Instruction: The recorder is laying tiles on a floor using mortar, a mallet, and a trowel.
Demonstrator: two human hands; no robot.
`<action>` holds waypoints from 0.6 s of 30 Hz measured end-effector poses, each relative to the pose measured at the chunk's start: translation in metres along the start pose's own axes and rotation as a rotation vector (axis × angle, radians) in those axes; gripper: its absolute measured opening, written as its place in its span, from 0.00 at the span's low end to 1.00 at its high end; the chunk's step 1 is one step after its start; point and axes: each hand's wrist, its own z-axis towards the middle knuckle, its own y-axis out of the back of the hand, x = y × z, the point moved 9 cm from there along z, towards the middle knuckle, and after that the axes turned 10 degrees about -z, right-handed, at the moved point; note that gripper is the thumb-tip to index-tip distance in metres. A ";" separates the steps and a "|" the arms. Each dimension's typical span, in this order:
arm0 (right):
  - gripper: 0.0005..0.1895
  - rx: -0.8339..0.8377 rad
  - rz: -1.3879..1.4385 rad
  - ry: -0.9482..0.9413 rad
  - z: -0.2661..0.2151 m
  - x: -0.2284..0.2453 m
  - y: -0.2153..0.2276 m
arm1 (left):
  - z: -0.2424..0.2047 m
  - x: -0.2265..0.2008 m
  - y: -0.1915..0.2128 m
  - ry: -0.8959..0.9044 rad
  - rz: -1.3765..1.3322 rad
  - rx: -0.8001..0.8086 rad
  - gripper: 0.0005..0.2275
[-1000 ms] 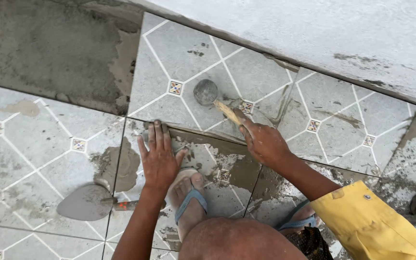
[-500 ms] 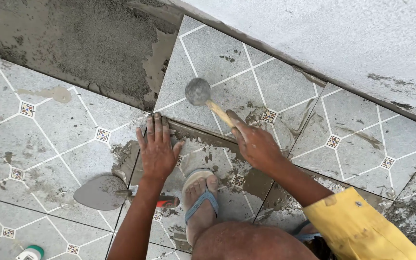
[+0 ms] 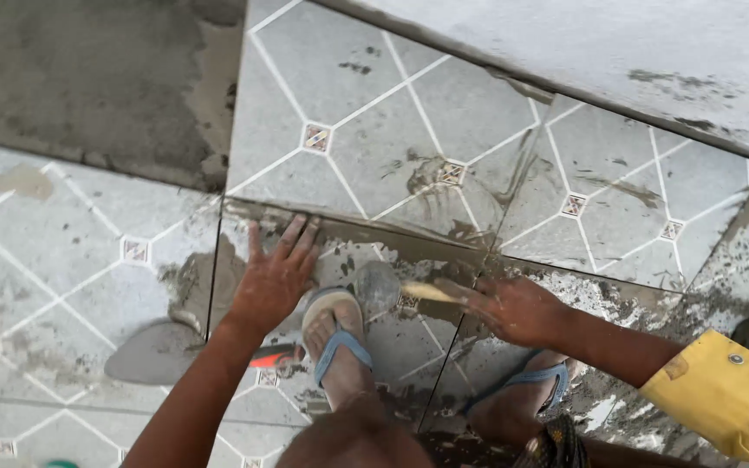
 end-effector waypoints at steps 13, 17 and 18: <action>0.42 0.285 0.109 -0.043 0.006 -0.002 -0.012 | 0.009 -0.003 0.004 0.059 0.024 -0.014 0.37; 0.39 0.387 0.148 -0.109 0.006 -0.011 0.000 | 0.019 0.005 0.000 0.110 0.134 0.156 0.31; 0.38 0.437 0.162 -0.126 0.004 -0.010 -0.004 | 0.016 0.002 -0.001 0.095 0.142 0.160 0.32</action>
